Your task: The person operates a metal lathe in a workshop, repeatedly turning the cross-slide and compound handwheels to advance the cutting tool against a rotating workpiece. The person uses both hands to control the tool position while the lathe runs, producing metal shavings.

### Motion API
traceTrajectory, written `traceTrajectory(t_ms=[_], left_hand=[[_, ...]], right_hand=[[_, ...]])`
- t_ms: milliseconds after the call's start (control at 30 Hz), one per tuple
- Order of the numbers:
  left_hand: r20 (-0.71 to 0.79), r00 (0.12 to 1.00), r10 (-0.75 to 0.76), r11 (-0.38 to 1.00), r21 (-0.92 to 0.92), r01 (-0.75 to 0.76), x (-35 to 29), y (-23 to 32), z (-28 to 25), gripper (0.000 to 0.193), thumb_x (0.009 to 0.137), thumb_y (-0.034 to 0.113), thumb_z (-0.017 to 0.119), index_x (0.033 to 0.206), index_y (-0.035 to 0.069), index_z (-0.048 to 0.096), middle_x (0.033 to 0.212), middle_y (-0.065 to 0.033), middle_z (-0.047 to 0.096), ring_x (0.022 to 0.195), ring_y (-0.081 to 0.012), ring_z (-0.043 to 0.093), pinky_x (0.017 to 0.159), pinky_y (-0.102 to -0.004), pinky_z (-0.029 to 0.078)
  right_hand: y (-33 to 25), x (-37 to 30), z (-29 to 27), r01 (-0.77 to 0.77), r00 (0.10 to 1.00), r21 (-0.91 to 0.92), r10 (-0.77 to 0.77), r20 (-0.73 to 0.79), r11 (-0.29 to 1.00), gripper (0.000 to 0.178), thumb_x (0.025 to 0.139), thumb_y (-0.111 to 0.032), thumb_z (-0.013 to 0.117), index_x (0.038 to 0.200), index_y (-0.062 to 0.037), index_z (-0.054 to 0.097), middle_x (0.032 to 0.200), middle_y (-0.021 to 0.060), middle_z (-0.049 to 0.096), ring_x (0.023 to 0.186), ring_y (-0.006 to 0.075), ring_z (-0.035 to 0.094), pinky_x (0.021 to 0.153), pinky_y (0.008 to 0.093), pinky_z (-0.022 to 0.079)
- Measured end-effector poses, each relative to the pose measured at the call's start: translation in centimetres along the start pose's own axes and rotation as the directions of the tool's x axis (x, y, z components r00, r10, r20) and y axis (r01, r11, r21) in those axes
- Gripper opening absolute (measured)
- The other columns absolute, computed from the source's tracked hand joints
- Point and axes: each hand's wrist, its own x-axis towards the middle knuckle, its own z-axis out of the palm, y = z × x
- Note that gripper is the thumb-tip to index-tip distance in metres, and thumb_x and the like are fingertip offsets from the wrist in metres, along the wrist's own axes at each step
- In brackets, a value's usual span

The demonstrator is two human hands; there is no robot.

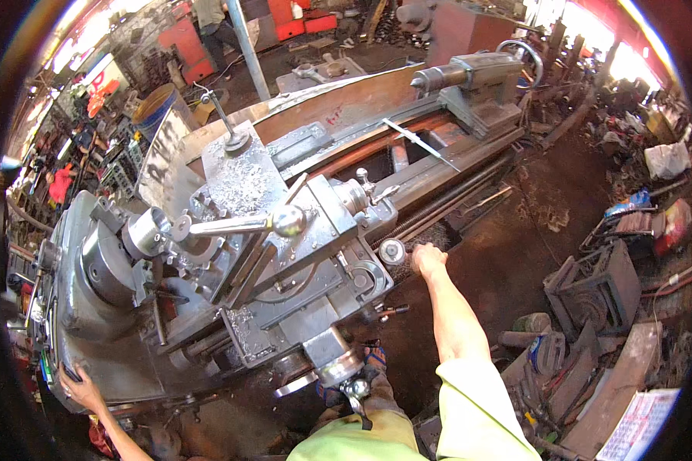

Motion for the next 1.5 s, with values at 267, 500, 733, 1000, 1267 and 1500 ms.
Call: traceTrajectory(t_ms=[267,500,733,1000,1267,1500], left_hand=[[0.010,0.999,0.053,0.993,0.102,-0.054,0.0,-0.3,0.1,0.048,0.094,0.030,0.064,0.134,0.005,0.054,0.130,-0.0166,0.058,0.121,-0.0359,0.054,0.101,-0.0460,0.042],[0.016,0.998,0.068,0.996,0.051,-0.069,0.5,2.1,-1.2,0.050,0.091,0.028,0.067,0.129,-0.002,0.054,0.128,-0.0190,0.059,0.118,-0.0378,0.055,0.099,-0.0469,0.043],[-0.001,0.998,-0.062,0.994,-0.085,0.062,0.6,5.0,-3.4,0.050,0.084,0.019,0.069,0.130,0.004,0.055,0.128,-0.0169,0.056,0.120,-0.0361,0.051,0.103,-0.0477,0.037],[0.026,0.990,-0.142,0.976,-0.163,0.144,0.5,5.5,-4.0,0.052,0.083,0.016,0.069,0.132,0.004,0.055,0.130,-0.0161,0.054,0.121,-0.0375,0.048,0.104,-0.0488,0.037],[0.013,0.989,-0.150,0.975,-0.165,0.150,0.6,5.9,-4.2,0.051,0.083,0.015,0.069,0.131,0.004,0.055,0.130,-0.0148,0.053,0.119,-0.0367,0.048,0.103,-0.0490,0.038],[0.019,0.990,-0.143,0.975,-0.167,0.144,0.7,6.1,-4.4,0.051,0.083,0.015,0.069,0.132,0.005,0.054,0.130,-0.0153,0.053,0.119,-0.0377,0.048,0.102,-0.0497,0.038]], right_hand=[[6.8,-3.7,12.7,-0.222,0.975,0.305,0.207,0.081,0.926,0.048,0.091,-0.036,0.060,0.129,-0.0066,0.055,0.127,0.0234,0.058,0.116,0.0466,0.056,0.096,0.0517,0.047],[-0.5,-3.5,-3.4,0.363,0.756,0.563,0.119,-0.644,0.742,0.040,0.093,-0.032,0.063,0.110,0.0041,0.065,0.107,0.0260,0.065,0.102,0.0407,0.062,0.092,0.0454,0.048],[-11.1,-1.4,-15.4,0.426,0.877,0.579,-0.160,-0.454,0.695,0.062,0.091,-0.041,0.065,0.125,0.0095,0.058,0.112,0.0223,0.069,0.103,0.0329,0.065,0.092,0.0393,0.049],[-12.9,4.0,-14.0,0.277,0.955,0.959,-0.122,-0.270,0.049,0.027,0.083,-0.018,0.075,0.097,0.0023,0.064,0.082,0.0071,0.064,0.067,0.0179,0.060,0.063,0.0330,0.048],[-13.3,6.4,-12.0,0.395,0.917,0.915,-0.014,-0.398,-0.086,0.015,0.076,-0.006,0.075,0.079,-0.0027,0.060,0.070,0.0016,0.058,0.060,0.0143,0.056,0.057,0.0320,0.047],[-12.3,6.0,-10.2,0.613,0.785,0.782,-0.026,-0.619,-0.115,0.018,0.083,-0.016,0.077,0.086,-0.0084,0.061,0.077,-0.0020,0.060,0.067,0.0099,0.055,0.065,0.0270,0.047]])
